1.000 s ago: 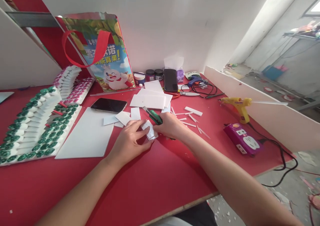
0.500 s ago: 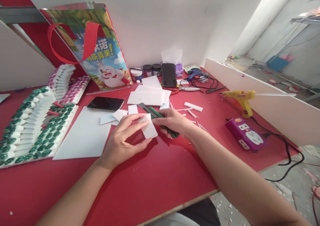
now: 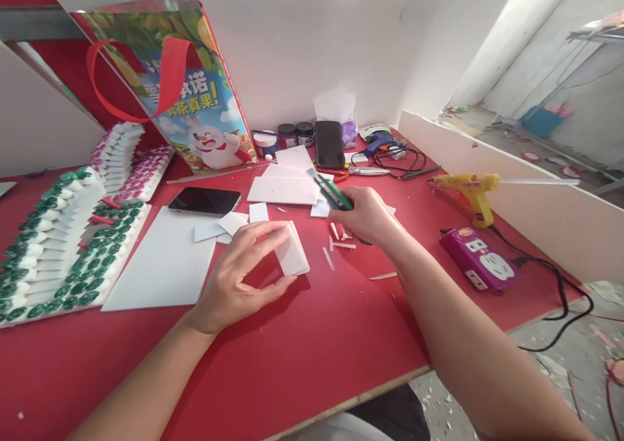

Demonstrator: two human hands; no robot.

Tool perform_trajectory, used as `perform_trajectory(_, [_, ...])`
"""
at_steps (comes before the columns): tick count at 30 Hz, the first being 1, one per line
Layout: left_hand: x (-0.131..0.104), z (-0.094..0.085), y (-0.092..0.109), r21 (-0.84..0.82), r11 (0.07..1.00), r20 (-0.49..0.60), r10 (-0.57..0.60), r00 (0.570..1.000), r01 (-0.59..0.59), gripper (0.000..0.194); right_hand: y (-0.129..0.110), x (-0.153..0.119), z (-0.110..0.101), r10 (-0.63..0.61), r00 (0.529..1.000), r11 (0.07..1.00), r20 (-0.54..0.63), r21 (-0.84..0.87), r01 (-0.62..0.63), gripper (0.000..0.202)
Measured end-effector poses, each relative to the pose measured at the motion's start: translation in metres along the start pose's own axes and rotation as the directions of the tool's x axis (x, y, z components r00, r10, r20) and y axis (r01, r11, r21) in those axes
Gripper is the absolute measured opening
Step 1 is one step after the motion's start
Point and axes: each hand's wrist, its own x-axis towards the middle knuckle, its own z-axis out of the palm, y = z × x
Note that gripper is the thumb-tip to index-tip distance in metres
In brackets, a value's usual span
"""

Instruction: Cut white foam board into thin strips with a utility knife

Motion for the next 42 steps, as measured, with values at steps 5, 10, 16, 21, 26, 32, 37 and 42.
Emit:
perform_trajectory(5, [0.000,0.002,0.001,0.102,0.995,-0.125,0.024,0.992,-0.011,0.069,-0.007,-0.006,0.004,-0.006,0.996,0.972,-0.093,0.234,0.028,0.032])
perform_trajectory(10, [0.002,0.008,0.002,0.159,0.982,-0.242,-0.059,0.969,0.100,0.066,-0.020,-0.022,0.033,-0.051,0.936,0.861,0.348,0.490,-0.135,0.045])
perform_trajectory(16, [0.001,0.012,0.001,0.036,0.972,-0.215,-0.221,0.951,0.234,0.068,-0.017,-0.019,0.043,-0.028,0.948,0.835,0.316,0.529,-0.152,0.036])
perform_trajectory(21, [-0.003,0.010,-0.005,-0.478,0.707,0.067,-0.562,0.824,0.521,0.071,-0.014,-0.014,0.034,-0.037,0.927,0.826,0.374,0.533,-0.182,0.032])
perform_trajectory(26, [-0.002,0.011,-0.012,-0.718,0.414,0.157,-0.687,0.710,0.559,0.055,-0.016,-0.017,0.039,-0.070,0.907,0.844,0.415,0.510,-0.168,0.036])
perform_trajectory(32, [0.000,0.005,-0.014,-0.786,0.221,0.246,-0.745,0.621,0.577,0.051,-0.014,-0.016,0.038,-0.101,0.964,0.835,0.244,0.548,-0.051,0.029])
perform_trajectory(37, [0.000,0.003,-0.016,-0.791,0.228,0.250,-0.727,0.639,0.568,0.046,-0.014,-0.020,0.027,-0.242,0.958,0.874,-0.153,0.394,0.284,0.022])
perform_trajectory(42, [0.003,0.005,-0.017,-0.823,0.127,0.287,-0.749,0.597,0.554,0.048,-0.016,-0.031,0.035,-0.518,0.855,0.851,0.003,-0.103,0.515,0.017])
